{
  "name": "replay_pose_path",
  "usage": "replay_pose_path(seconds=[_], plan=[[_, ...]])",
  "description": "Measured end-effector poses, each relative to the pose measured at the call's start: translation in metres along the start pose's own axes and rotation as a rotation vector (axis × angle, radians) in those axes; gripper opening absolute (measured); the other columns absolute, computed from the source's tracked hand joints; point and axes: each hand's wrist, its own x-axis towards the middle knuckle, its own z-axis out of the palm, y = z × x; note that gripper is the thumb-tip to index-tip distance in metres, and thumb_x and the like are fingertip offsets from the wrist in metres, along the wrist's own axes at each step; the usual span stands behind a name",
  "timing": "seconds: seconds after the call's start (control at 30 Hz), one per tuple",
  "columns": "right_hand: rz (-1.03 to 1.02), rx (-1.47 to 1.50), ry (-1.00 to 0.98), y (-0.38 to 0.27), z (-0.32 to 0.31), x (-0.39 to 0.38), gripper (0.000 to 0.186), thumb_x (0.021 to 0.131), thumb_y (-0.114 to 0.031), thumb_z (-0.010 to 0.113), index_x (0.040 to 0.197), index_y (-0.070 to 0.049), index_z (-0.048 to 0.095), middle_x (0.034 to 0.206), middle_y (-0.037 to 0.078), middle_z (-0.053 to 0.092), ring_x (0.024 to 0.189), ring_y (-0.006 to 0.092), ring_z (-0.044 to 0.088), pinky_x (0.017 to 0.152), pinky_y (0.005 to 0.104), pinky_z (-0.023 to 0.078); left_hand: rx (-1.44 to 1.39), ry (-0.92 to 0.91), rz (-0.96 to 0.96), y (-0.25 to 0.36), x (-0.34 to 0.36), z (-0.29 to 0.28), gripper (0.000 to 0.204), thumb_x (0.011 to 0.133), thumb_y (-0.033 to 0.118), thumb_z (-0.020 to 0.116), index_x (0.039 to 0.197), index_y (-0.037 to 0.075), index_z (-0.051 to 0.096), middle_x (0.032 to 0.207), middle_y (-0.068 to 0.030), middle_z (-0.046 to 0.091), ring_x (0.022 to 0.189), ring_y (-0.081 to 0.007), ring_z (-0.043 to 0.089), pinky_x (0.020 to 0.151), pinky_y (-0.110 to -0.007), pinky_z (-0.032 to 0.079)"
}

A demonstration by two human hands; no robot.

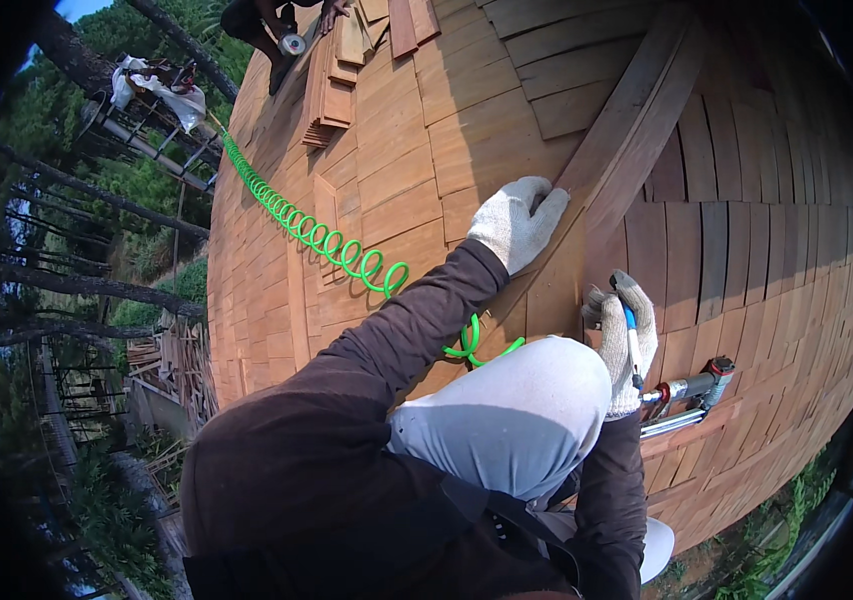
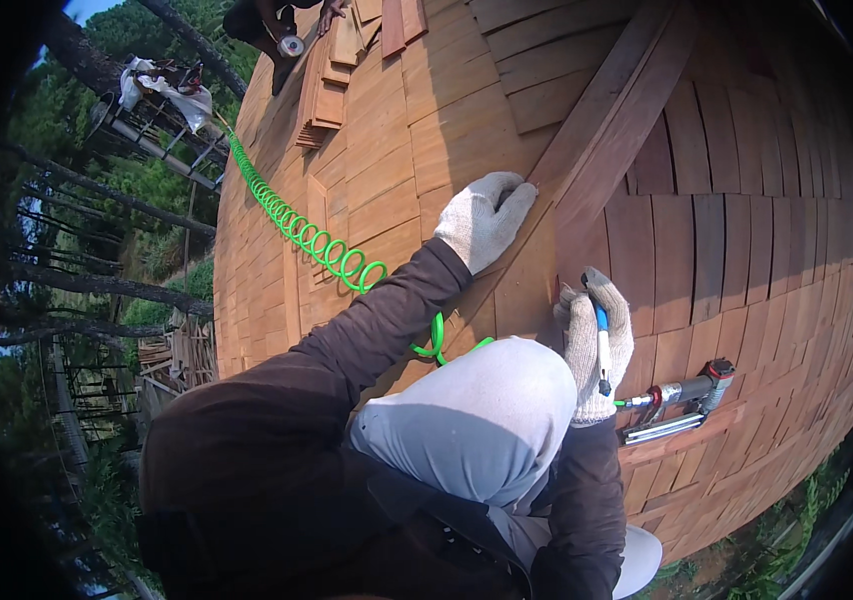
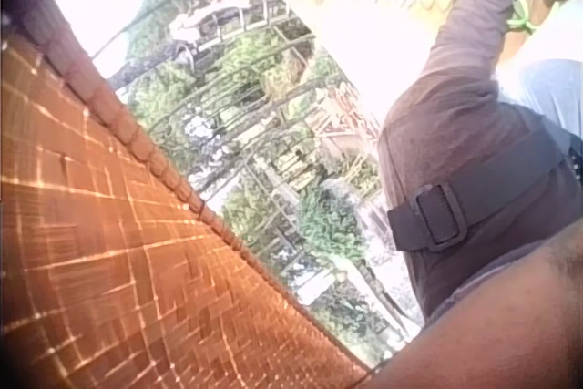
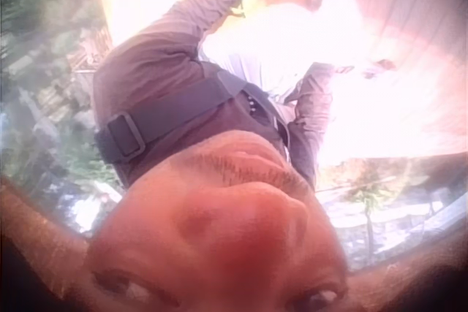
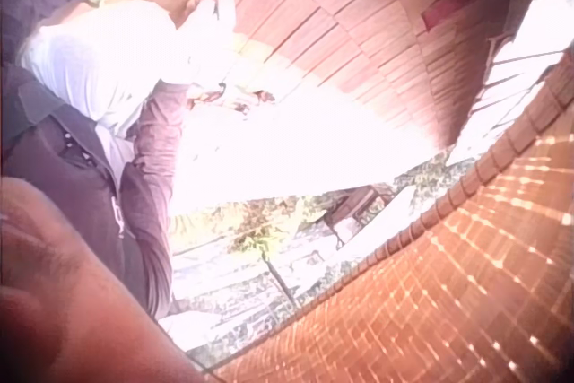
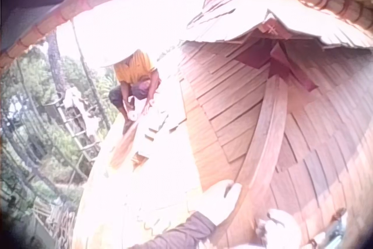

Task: The person places wood shingles onto a roof, uses a marker to draw lines on them, and secures the shingles using a pneumatic nail gun.

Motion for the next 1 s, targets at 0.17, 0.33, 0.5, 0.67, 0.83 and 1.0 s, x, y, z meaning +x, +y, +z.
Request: replay_pose_path(seconds=[0.17, 0.33, 0.5, 0.67, 0.83, 1.0], plan=[[-0.001, 0.021, -0.017, 0.0011, -0.0029, 0.0007, 0.032, 0.104, -0.010, 0.062, 0.135, -0.001, 0.062, 0.106, 0.012, 0.073, 0.091, 0.0158, 0.070, 0.082, 0.0312, 0.058, -0.012, -0.003, -0.012, 0.0027, 0.0006, 0.0011, 0.036, 0.101, 0.034, 0.065, 0.110, 0.000, 0.071, 0.098, -0.0236, 0.073, 0.093, -0.0370, 0.072, 0.082, -0.041, 0.055], [0.006, 0.033, -0.012, 0.0037, -0.0029, 0.0014, 0.032, 0.104, -0.009, 0.061, 0.135, -0.001, 0.062, 0.105, 0.012, 0.073, 0.090, 0.0157, 0.070, 0.082, 0.0312, 0.059, -0.023, -0.006, -0.019, 0.0032, 0.0012, 0.0010, 0.037, 0.101, 0.035, 0.066, 0.110, 0.000, 0.071, 0.096, -0.0220, 0.074, 0.091, -0.0341, 0.073, 0.082, -0.039, 0.055], [0.003, 0.016, -0.020, 0.0040, -0.0028, 0.0005, 0.032, 0.104, -0.008, 0.060, 0.135, -0.001, 0.062, 0.105, 0.013, 0.073, 0.090, 0.0163, 0.071, 0.082, 0.0316, 0.059, -0.012, -0.006, -0.017, 0.0027, 0.0010, -0.0018, 0.037, 0.101, 0.035, 0.066, 0.110, 0.000, 0.071, 0.096, -0.0222, 0.073, 0.092, -0.0343, 0.073, 0.082, -0.039, 0.055], [0.011, 0.035, -0.024, 0.0054, -0.0048, 0.0007, 0.032, 0.104, -0.008, 0.060, 0.135, 0.000, 0.062, 0.105, 0.013, 0.073, 0.091, 0.0170, 0.071, 0.084, 0.0321, 0.060, -0.011, -0.017, -0.024, 0.0022, 0.0017, 0.0004, 0.038, 0.101, 0.036, 0.065, 0.111, 0.000, 0.071, 0.097, -0.0225, 0.073, 0.092, -0.0350, 0.073, 0.082, -0.039, 0.055], [0.026, 0.014, -0.027, 0.0043, -0.0043, 0.0007, 0.033, 0.104, -0.009, 0.061, 0.135, 0.001, 0.061, 0.105, 0.014, 0.073, 0.094, 0.0178, 0.072, 0.085, 0.0319, 0.060, 0.020, -0.014, 0.025, 0.0023, 0.0005, -0.0011, 0.038, 0.101, 0.036, 0.064, 0.110, 0.000, 0.071, 0.097, -0.0241, 0.072, 0.093, -0.0391, 0.071, 0.082, -0.042, 0.055], [0.022, 0.015, -0.038, 0.0031, -0.0036, 0.0004, 0.033, 0.104, -0.009, 0.061, 0.136, 0.001, 0.061, 0.106, 0.014, 0.073, 0.095, 0.0179, 0.072, 0.086, 0.0322, 0.060, 0.007, -0.022, 0.021, 0.0011, 0.0005, -0.0003, 0.037, 0.101, 0.035, 0.063, 0.109, 0.000, 0.070, 0.097, -0.0248, 0.071, 0.095, -0.0413, 0.070, 0.082, -0.044, 0.055]])
